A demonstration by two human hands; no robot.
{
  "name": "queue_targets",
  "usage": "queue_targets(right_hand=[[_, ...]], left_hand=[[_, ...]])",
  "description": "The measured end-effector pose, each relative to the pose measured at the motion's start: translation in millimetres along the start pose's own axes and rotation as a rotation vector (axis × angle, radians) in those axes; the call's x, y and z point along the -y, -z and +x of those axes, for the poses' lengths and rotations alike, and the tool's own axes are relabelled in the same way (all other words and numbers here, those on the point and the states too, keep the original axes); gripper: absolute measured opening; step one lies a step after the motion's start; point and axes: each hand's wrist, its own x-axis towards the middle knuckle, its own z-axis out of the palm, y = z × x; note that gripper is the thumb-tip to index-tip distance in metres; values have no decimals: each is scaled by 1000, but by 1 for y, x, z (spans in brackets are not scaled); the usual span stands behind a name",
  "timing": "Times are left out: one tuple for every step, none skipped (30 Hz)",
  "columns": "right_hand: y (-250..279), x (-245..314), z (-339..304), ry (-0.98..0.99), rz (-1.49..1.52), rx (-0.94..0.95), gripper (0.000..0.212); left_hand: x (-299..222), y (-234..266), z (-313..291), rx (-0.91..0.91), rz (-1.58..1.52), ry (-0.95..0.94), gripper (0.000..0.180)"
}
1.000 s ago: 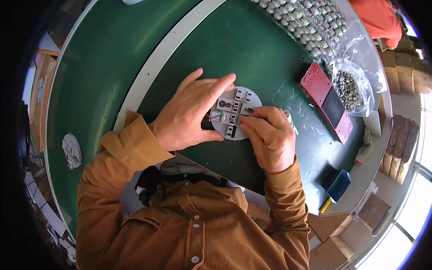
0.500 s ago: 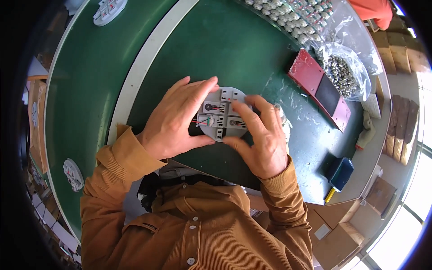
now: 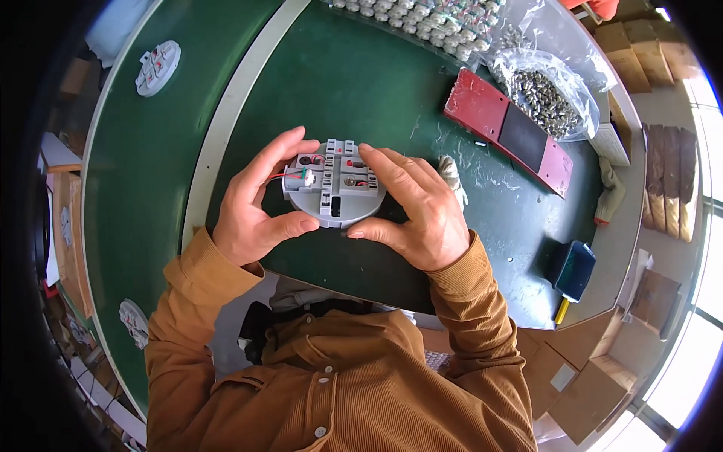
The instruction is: The person assembles small internal components, contacts, and screws into circular plastic electronic housings by hand at a workstation.
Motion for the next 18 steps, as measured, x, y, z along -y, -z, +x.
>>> queue_targets(right_hand=[[1,1,2,3,6,-4,100],[3,1,3,6,8,-9,100],[4,1,3,30,2,-21,97],[5,1,4,53,-5,-33,95],[6,1,5,76,-11,-44,93],[5,1,6,100,-18,-55,91],[5,3,9,108,-16,-56,91],[3,6,11,39,132,-78,88],[0,9,12,-30,280,-96,84],[-4,13,13,-99,428,-111,81],[-7,16,14,-168,576,-123,78],[-14,16,13,-157,574,-117,78],[-24,13,10,-189,725,-119,76],[-34,8,5,-223,878,-119,73],[-43,4,1,-261,1030,-114,71],[-46,4,0,-301,1181,-108,69],[-47,5,2,-300,1179,-96,69],[-46,6,3,-309,1202,-87,67]], left_hand=[[0,1,1,0,-3,-13,109],[0,0,1,2,4,-15,109],[0,-2,2,-17,-13,-28,105],[0,-3,2,-36,-30,-41,101],[-1,-5,3,-55,-47,-54,97],[-2,-6,3,-76,-64,-66,94],[-5,-5,5,-81,-57,-70,94],[-8,-4,7,-117,-110,-85,88],[-11,-2,8,-154,-162,-101,83],[-14,0,8,-193,-214,-117,78],[-16,3,8,-233,-266,-135,73],[-17,6,7,-242,-262,-142,73],[-17,8,6,-240,-184,-171,67],[-18,10,4,-237,-105,-198,61],[-18,11,1,-237,-28,-220,55],[-19,12,-2,-235,49,-242,49],[-20,12,-4,-247,49,-240,49],[-23,11,-5,-245,53,-236,46]])
